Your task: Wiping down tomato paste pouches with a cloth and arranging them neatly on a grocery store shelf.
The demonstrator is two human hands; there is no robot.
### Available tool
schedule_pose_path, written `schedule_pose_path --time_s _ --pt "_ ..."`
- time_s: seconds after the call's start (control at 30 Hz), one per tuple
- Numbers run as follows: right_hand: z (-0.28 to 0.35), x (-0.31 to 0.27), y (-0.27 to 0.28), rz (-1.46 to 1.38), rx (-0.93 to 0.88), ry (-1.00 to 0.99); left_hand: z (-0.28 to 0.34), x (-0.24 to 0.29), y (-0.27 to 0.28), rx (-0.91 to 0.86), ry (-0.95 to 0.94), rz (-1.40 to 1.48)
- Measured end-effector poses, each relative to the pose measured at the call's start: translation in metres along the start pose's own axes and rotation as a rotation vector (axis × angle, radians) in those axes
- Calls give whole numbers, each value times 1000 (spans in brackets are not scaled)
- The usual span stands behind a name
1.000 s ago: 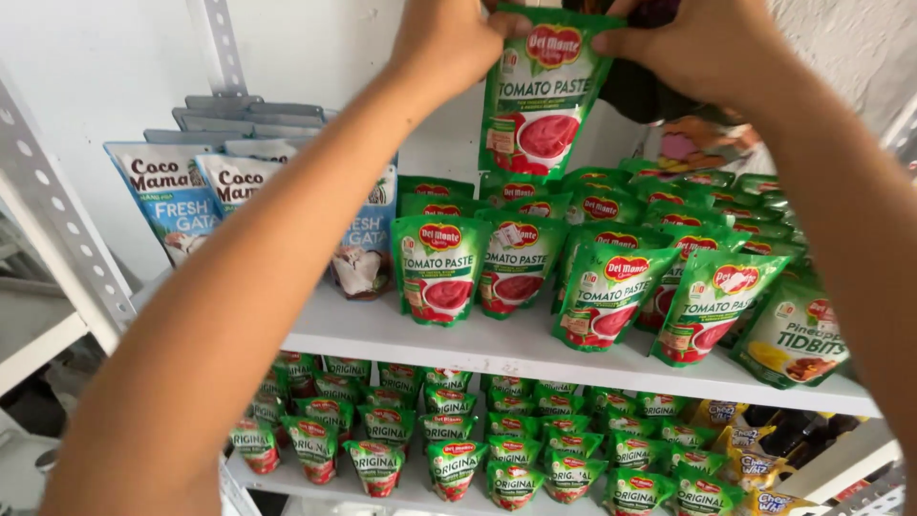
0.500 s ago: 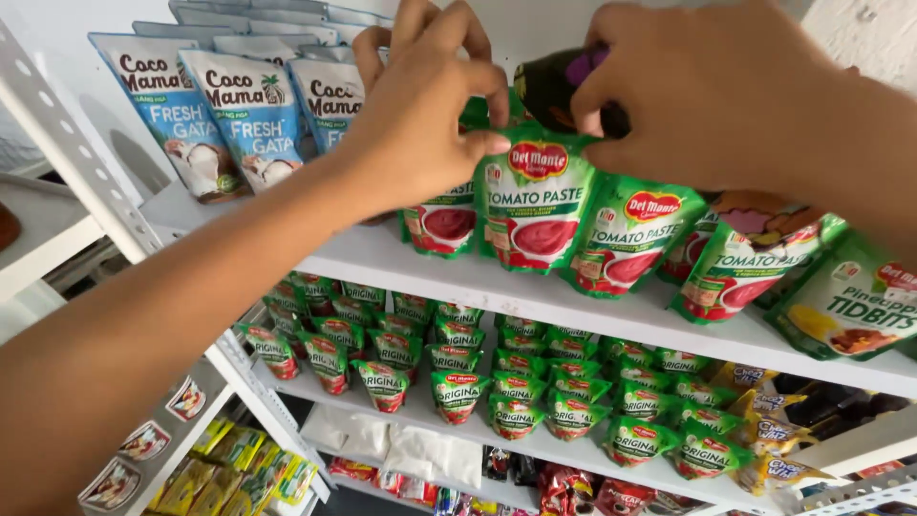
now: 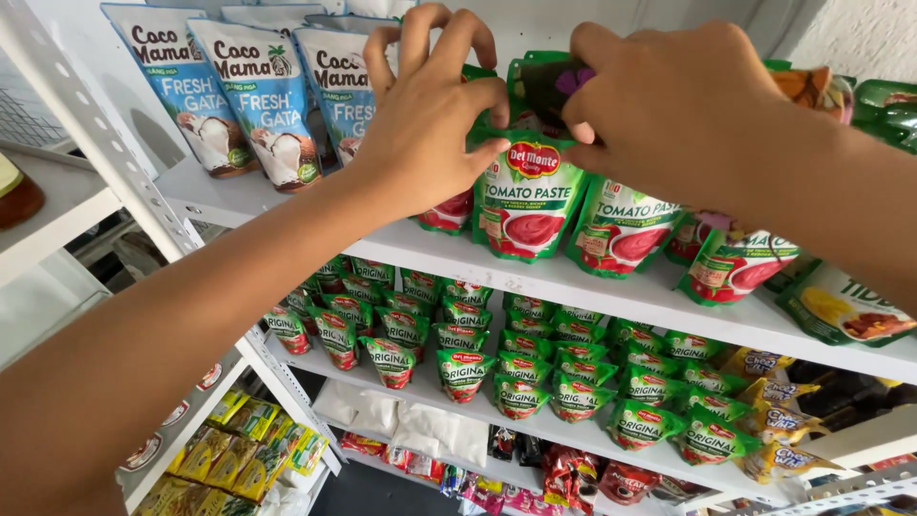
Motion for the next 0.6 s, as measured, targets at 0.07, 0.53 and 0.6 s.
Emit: schedule_pose_path --time_s 0.07,0.53,0.6 --pt "-1 14 3 3 25 -16 -3 -2 0 7 -8 13" --pt "-49 34 -37 -184 -64 -173 -51 -43 -48 -205 109 17" --pt "-52 25 -45 -241 -184 -194 -55 -52 -69 -357 181 7"
Point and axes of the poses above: each hand's wrist, its own z-axis away from the middle knuckle, its own y-axis out of the back of the hand, x = y × z, the point moved 7 cm from there along -z, towards the middle knuckle, and after that the axes turned 7 degrees about -y, right-handed, at the moved point
